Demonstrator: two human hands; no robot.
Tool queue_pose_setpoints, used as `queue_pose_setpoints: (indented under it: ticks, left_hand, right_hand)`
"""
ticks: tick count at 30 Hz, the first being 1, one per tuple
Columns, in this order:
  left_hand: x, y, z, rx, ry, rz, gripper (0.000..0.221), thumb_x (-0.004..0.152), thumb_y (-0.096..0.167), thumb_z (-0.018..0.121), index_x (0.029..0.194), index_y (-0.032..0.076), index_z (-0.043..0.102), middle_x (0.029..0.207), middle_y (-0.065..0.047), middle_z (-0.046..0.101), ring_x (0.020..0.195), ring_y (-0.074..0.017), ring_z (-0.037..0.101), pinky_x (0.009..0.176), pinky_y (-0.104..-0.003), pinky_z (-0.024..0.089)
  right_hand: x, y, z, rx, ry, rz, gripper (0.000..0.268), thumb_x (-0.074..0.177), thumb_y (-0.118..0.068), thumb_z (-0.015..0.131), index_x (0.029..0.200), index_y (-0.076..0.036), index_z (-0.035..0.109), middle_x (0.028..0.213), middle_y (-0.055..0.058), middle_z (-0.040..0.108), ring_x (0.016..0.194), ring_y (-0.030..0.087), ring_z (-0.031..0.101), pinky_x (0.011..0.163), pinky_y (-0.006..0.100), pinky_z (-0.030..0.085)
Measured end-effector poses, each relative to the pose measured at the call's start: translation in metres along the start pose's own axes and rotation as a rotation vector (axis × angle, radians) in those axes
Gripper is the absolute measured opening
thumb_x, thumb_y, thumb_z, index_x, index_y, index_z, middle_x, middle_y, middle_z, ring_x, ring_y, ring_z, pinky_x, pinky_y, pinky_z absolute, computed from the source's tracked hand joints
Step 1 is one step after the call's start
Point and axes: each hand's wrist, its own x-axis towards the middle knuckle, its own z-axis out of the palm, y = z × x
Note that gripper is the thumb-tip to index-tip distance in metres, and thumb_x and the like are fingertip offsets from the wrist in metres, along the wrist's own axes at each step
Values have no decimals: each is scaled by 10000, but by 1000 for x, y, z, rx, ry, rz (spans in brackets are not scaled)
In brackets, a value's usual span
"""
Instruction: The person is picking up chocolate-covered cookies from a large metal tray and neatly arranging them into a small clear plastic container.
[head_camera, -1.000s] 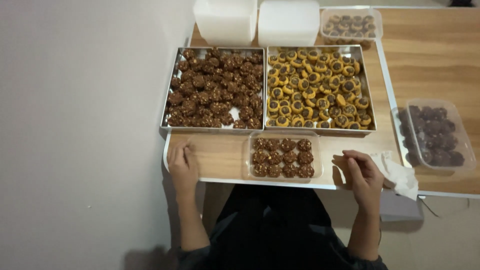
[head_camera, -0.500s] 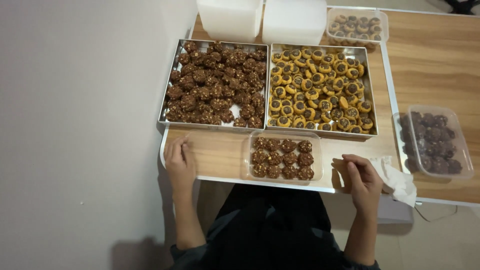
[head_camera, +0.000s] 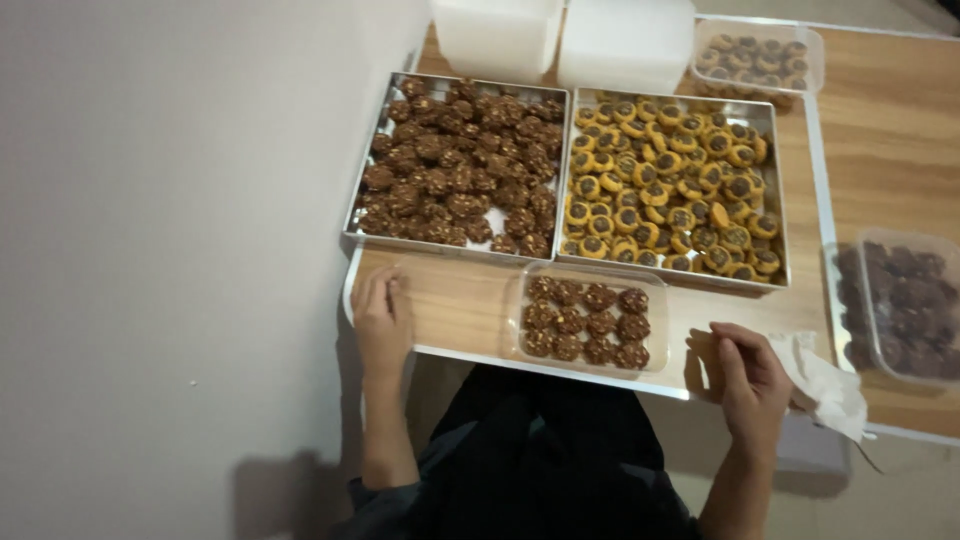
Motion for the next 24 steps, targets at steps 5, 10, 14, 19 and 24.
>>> queue_pose_setpoints:
  ticks: [5, 10, 14, 19, 24]
  left_hand:
    - [2, 0, 0, 5, -5, -8, 208, 1028, 101, 467, 1077, 2, 643, 1076, -139, 674, 1054, -320, 606, 1015, -424, 410]
    - [9, 13, -3, 60, 22, 23, 242, 1046, 157, 491, 1183, 45, 656, 1139, -108, 678, 1101, -305, 610, 1008, -432, 417]
    - [33, 32, -15, 153, 23, 87, 178, 1036, 144, 542, 1139, 54, 656, 1209, -102, 659, 1152, -289, 585, 1022, -437, 420]
    - [103, 47, -9, 266, -273, 79, 245, 982, 250, 605, 1186, 122, 645, 1325, -80, 572, 1270, -295, 461, 1062, -487, 343]
    - [162, 59, 32, 435, -529, -79, 264, 944, 343, 634, 1123, 152, 672, 1472, -154, 477, 1433, -402, 264, 1179, -614, 151]
  right_hand:
    - [-3, 0, 4, 1, 1, -47, 158, 1129, -61, 554, 1228, 17, 649, 1226, 142, 682, 1161, 214, 647, 1025, 318, 535]
    - [-5, -1, 4, -33, 14, -37, 149, 1134, -40, 546, 1220, 16, 653, 1215, 140, 686, 1147, 225, 663, 1010, 322, 534]
    - [-5, 0, 3, -105, 22, -58, 150, 1131, -25, 557, 1219, 18, 671, 1218, 138, 690, 1175, 222, 646, 1027, 326, 524]
    - [-5, 0, 2, -77, 11, -81, 148, 1120, -23, 559, 1208, 21, 670, 1212, 142, 690, 1178, 228, 652, 1033, 325, 535]
    - [-5, -5, 3, -74, 29, -66, 147, 1118, -25, 559, 1205, 18, 669, 1211, 141, 695, 1167, 228, 651, 1016, 330, 531]
